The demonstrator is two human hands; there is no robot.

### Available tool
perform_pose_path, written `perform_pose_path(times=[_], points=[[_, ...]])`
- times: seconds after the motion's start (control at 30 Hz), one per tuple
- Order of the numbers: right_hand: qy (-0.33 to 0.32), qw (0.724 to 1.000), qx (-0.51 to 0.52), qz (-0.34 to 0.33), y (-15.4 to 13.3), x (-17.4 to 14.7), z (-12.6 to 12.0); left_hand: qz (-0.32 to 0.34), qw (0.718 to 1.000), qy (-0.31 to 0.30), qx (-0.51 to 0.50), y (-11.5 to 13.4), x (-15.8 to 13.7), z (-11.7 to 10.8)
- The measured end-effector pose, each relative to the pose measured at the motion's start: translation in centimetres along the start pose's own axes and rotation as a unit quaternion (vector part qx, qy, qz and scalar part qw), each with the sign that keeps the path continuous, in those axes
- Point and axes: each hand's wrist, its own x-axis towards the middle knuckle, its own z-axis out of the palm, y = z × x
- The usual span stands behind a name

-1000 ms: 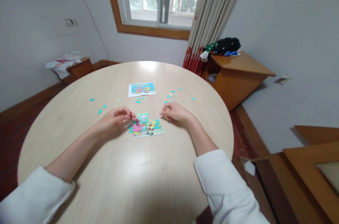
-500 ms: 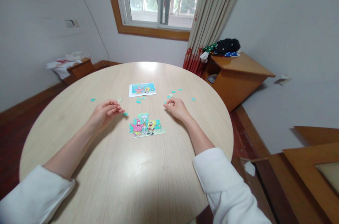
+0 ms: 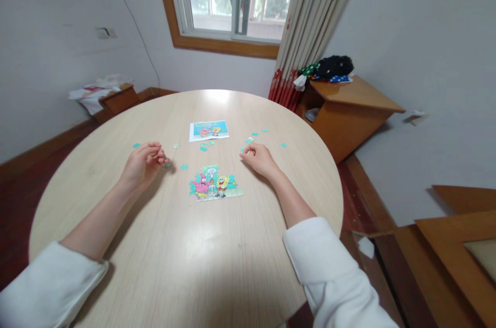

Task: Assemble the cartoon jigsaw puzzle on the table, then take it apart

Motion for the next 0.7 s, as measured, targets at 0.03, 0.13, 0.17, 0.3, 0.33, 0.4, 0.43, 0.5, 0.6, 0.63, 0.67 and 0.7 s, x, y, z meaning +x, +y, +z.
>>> perform_pose_path(times=[0.03,0.13,0.17,0.3,0.33,0.4,0.43,0.5,0.6,0.63,0.67,0.7], points=[[-0.001,1.000,-0.004,0.001,0.01,0.00,0.02,0.000,1.000,0.002,0.000,0.05,-0.03,0.06],[-0.009,1.000,-0.012,0.000,-0.05,-0.05,0.07,0.000,1.000,0.007,-0.005,0.15,-0.08,0.15],[-0.011,1.000,-0.014,-0.001,-0.09,-0.09,0.08,0.000,1.000,0.005,-0.008,0.15,-0.07,0.12],[-0.019,1.000,-0.020,0.000,-0.31,-0.22,0.11,-0.002,1.000,-0.009,-0.008,0.01,0.08,-0.22],[-0.021,1.000,-0.022,0.001,-0.36,-0.24,0.11,-0.001,1.000,-0.011,-0.005,-0.03,0.13,-0.31],[-0.024,0.999,-0.028,-0.001,-0.47,-0.27,0.12,0.005,1.000,-0.010,0.008,-0.10,0.25,-0.43],[-0.025,0.999,-0.032,-0.001,-0.51,-0.28,0.12,0.010,1.000,-0.005,0.020,-0.12,0.31,-0.47],[-0.025,0.999,-0.040,-0.005,-0.59,-0.29,0.13,0.030,0.997,0.015,0.071,-0.12,0.42,-0.49],[-0.024,0.998,-0.051,-0.009,-0.72,-0.33,0.15,0.082,0.971,0.045,0.218,-0.07,0.53,-0.54],[-0.023,0.998,-0.054,-0.010,-0.78,-0.36,0.16,0.102,0.956,0.048,0.272,-0.07,0.57,-0.61],[-0.025,0.998,-0.055,-0.011,-0.85,-0.39,0.16,0.121,0.938,0.045,0.321,-0.10,0.62,-0.70],[-0.028,0.998,-0.057,-0.011,-0.94,-0.44,0.16,0.135,0.922,0.037,0.362,-0.16,0.70,-0.84]])
